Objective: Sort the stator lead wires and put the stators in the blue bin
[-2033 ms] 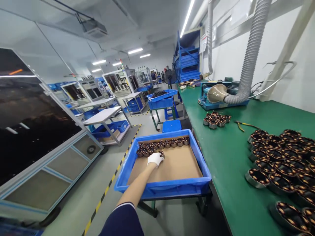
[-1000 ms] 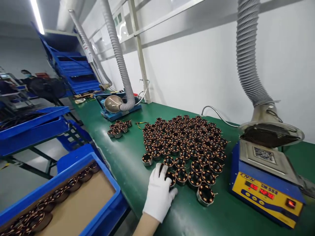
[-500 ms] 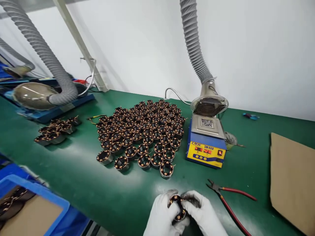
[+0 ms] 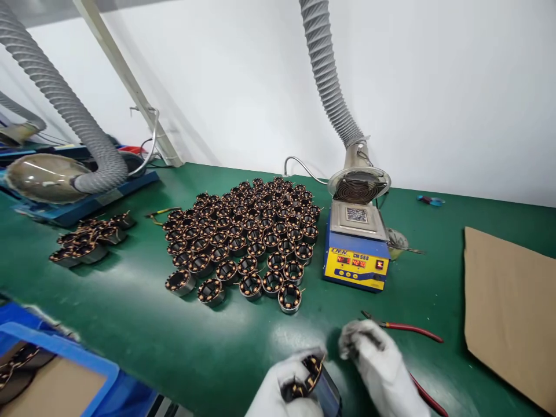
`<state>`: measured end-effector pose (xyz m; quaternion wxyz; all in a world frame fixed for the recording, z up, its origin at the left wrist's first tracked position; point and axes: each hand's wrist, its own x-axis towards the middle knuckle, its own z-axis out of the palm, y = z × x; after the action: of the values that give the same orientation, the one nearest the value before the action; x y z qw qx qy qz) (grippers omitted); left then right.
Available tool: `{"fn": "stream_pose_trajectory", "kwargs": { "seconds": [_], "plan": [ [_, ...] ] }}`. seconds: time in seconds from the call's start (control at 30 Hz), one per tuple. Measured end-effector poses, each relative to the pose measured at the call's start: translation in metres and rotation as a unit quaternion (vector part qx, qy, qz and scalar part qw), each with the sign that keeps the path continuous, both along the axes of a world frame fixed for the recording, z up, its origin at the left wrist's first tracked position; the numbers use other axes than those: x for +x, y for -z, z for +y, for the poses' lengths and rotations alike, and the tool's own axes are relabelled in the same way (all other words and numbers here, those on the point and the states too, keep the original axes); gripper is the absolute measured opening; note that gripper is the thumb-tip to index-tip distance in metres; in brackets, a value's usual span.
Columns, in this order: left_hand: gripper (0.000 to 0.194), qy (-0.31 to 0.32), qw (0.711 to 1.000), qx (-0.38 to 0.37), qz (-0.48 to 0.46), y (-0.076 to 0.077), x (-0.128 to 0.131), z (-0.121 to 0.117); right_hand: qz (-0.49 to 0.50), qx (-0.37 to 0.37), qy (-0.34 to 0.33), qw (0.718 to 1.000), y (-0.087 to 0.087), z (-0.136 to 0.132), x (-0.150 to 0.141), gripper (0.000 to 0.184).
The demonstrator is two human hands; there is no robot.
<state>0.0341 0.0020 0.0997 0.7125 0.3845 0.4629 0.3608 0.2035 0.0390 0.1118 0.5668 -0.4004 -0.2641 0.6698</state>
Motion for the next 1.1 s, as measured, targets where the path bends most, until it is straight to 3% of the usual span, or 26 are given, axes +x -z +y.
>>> {"fn": "stream_pose_trajectory", "kwargs": {
  "seconds": [0.07,0.13,0.23,0.3,0.37,0.47,0.57,0.6,0.7,0.77,0.93,1.0,1.1],
  "plan": [
    [0.035,0.021,0.999,0.029,0.041,-0.004,-0.004,0.012,0.057,-0.028,-0.145,0.987,0.011,-0.012,-0.015,0.039],
    [0.036,0.035,0.992,0.072,0.102,-0.002,-0.006,0.020,0.166,-0.054,-0.246,0.954,0.020,-0.021,-0.029,0.051],
    [0.057,0.043,0.954,0.186,0.231,0.007,-0.009,0.019,0.280,-0.120,-0.230,0.924,0.028,-0.028,-0.037,0.032],
    [0.080,0.052,0.920,0.270,0.278,0.012,-0.013,0.012,0.316,-0.160,-0.197,0.914,0.029,-0.028,-0.035,0.026],
    [0.088,0.070,0.901,0.313,0.293,0.013,-0.015,0.009,0.333,-0.164,-0.185,0.910,0.029,-0.027,-0.034,0.026],
    [0.070,0.065,0.928,0.264,0.256,0.007,-0.014,0.015,0.335,-0.140,-0.181,0.914,0.031,-0.025,-0.038,0.026],
    [0.020,0.036,0.959,0.216,0.177,0.000,-0.007,0.033,0.322,-0.125,-0.209,0.915,0.037,-0.025,-0.044,0.029],
    [0.016,0.015,0.970,0.188,0.157,-0.001,-0.005,0.039,0.315,-0.118,-0.221,0.915,0.040,-0.024,-0.044,0.031],
    [0.028,-0.089,0.990,0.076,0.082,-0.001,-0.007,0.052,0.306,-0.099,-0.250,0.913,0.044,-0.024,-0.043,0.038],
    [0.030,-0.137,0.988,0.051,0.051,0.001,-0.012,0.054,0.309,-0.107,-0.251,0.911,0.043,-0.025,-0.041,0.041],
    [0.023,-0.037,0.984,0.066,0.164,-0.004,-0.003,0.038,0.303,-0.142,-0.221,0.916,0.033,-0.025,-0.043,0.033],
    [0.015,-0.078,0.981,0.088,0.155,-0.006,0.009,0.035,0.298,-0.145,-0.213,0.919,0.032,-0.026,-0.044,0.031],
    [0.015,-0.183,0.979,0.020,0.087,-0.002,0.013,0.040,0.285,-0.140,-0.233,0.919,0.036,-0.026,-0.042,0.032]
  ]
}}
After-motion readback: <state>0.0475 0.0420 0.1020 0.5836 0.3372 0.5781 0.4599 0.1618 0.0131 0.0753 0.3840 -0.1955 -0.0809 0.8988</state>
